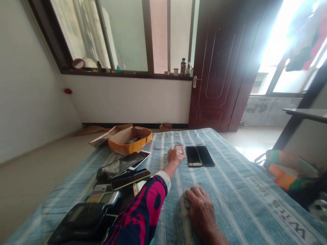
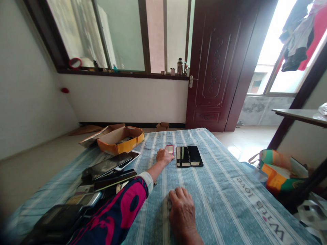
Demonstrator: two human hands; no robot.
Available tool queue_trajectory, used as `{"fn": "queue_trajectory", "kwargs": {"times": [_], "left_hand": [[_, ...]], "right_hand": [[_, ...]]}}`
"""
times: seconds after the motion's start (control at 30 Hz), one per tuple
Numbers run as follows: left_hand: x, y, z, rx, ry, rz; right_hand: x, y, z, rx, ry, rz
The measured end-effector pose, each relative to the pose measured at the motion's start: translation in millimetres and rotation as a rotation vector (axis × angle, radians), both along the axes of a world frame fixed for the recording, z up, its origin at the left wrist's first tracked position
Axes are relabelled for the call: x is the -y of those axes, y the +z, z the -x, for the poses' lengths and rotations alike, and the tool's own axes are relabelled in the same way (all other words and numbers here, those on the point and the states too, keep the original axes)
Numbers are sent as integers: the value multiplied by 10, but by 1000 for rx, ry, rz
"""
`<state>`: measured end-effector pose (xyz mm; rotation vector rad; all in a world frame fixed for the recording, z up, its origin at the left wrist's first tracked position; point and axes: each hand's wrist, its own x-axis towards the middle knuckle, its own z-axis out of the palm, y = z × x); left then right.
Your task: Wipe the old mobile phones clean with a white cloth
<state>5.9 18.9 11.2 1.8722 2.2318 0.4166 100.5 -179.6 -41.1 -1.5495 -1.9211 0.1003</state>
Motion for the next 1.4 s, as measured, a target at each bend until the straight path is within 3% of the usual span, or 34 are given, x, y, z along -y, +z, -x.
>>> {"fn": "queue_trajectory", "kwargs": {"times": [0.9, 1.4], "left_hand": [[61, -47, -51, 4, -106, 22], [-43, -14, -3, 38, -139, 60]], "right_hand": [[-12, -18, -12, 8, 1, -25], [9, 48, -15, 39, -6, 17]]}}
